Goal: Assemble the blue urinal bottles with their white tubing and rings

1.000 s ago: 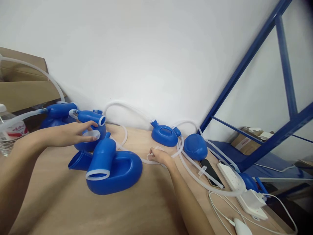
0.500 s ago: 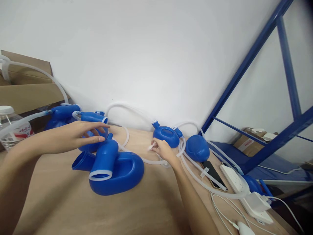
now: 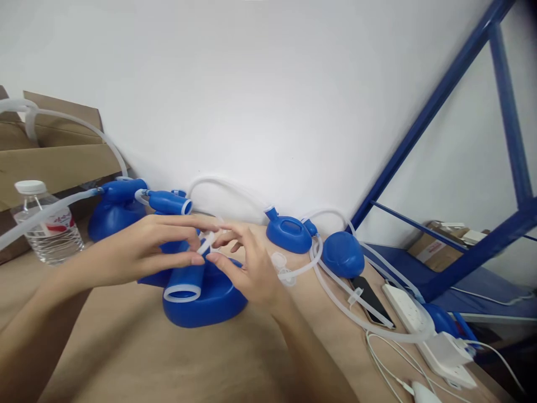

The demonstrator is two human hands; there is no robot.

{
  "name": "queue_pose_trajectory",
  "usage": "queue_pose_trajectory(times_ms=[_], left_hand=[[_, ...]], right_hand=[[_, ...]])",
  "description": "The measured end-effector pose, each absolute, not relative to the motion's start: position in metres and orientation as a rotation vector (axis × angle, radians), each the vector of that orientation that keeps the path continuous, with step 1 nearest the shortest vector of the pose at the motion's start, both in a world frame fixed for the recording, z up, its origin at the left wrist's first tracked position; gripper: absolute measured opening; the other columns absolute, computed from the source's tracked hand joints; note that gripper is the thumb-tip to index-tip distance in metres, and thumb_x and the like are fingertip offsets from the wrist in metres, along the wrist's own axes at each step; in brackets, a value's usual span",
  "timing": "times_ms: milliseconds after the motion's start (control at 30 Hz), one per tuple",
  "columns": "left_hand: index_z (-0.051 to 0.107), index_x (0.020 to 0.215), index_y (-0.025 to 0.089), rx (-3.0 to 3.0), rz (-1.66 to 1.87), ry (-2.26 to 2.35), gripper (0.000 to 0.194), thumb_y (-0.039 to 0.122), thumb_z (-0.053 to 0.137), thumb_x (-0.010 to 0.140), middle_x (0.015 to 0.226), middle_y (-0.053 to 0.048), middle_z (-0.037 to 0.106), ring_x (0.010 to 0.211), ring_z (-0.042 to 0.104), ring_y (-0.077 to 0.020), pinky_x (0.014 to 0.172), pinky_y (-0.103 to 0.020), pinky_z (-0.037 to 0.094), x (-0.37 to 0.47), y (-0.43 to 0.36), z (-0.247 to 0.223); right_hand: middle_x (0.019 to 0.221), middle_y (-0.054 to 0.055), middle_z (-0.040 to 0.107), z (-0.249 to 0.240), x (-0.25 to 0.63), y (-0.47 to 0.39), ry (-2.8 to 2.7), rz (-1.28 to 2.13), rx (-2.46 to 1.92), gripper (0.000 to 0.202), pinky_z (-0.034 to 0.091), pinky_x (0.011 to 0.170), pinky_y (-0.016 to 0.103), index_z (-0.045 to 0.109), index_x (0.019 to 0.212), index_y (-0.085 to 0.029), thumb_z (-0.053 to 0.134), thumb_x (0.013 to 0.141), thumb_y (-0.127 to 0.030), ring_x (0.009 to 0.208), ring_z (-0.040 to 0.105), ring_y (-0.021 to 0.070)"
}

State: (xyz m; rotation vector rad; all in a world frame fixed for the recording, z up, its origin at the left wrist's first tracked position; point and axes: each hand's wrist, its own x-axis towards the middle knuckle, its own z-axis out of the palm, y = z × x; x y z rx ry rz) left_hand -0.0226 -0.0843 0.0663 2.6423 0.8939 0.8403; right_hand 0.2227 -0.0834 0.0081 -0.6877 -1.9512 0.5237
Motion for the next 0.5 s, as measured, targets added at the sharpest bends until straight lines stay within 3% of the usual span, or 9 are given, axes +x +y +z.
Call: queue_pose_trajectory(times_ms=[100, 167, 200, 267, 400, 500], left_hand=[[0.077, 0.094, 0.02, 2.5, 0.962, 1.21, 0.045, 0.064, 0.065, 0.095, 0.128, -0.007, 0.076, 0.107, 0.072, -0.025, 0.093, -0.032, 0.059, -0.052, -0.076, 0.056], [0.076, 0.105, 0.02, 2.341, 0.921, 1.386, 0.052, 0.069, 0.067, 0.091, 0.119, -0.005, 0.078, 0.101, 0.072, -0.0251, 0.09, -0.032, 0.061, -0.069, -0.074, 0.039], [0.076, 0.108, 0.021, 2.265, 0.868, 1.441, 0.054, 0.07, 0.066, 0.091, 0.114, -0.004, 0.079, 0.097, 0.073, -0.0249, 0.087, -0.033, 0.062, -0.075, -0.075, 0.028], [0.076, 0.105, 0.021, 2.145, 0.8, 1.486, 0.053, 0.07, 0.064, 0.092, 0.11, -0.003, 0.08, 0.092, 0.074, -0.0255, 0.084, -0.034, 0.064, -0.083, -0.081, 0.005], [0.074, 0.091, 0.019, 1.965, 0.945, 1.453, 0.052, 0.071, 0.068, 0.089, 0.132, -0.009, 0.076, 0.109, 0.074, -0.0319, 0.094, -0.04, 0.065, -0.08, -0.096, -0.03], [0.076, 0.099, 0.021, 1.949, 1.036, 1.445, 0.052, 0.07, 0.076, 0.082, 0.128, -0.009, 0.078, 0.11, 0.074, -0.0331, 0.095, -0.042, 0.065, -0.073, -0.103, -0.04]], right_hand=[[0.131, 0.007, 0.071, -0.017, 0.24, -0.063, -2.098, 0.544, -0.808, 0.062, 0.049, 0.113, 0.045, 0.053, 0.15, -0.029, 0.075, 0.096, -0.047, 0.125, 0.065, 0.0252], [0.156, 0.01, 0.057, -0.043, 0.251, -0.054, -2.221, 0.692, -0.892, 0.066, 0.039, 0.124, 0.049, 0.052, 0.152, -0.028, 0.075, 0.095, -0.051, 0.147, 0.05, 0.0291], [0.159, 0.012, 0.054, -0.057, 0.255, -0.051, -2.231, 0.764, -0.923, 0.066, 0.037, 0.126, 0.05, 0.051, 0.152, -0.027, 0.075, 0.095, -0.051, 0.149, 0.048, 0.0296], [0.157, 0.012, 0.056, -0.08, 0.262, -0.05, -2.16, 0.864, -0.942, 0.059, 0.038, 0.125, 0.048, 0.053, 0.149, -0.024, 0.069, 0.098, -0.049, 0.146, 0.051, 0.0286], [0.149, 0.01, 0.061, -0.103, 0.268, -0.058, -2.094, 0.856, -0.969, 0.045, 0.042, 0.121, 0.047, 0.057, 0.138, -0.024, 0.065, 0.1, -0.046, 0.14, 0.056, 0.0276], [0.147, 0.011, 0.063, -0.108, 0.273, -0.067, -2.049, 0.763, -0.966, 0.041, 0.043, 0.12, 0.047, 0.057, 0.136, -0.024, 0.063, 0.1, -0.043, 0.139, 0.057, 0.0283]])
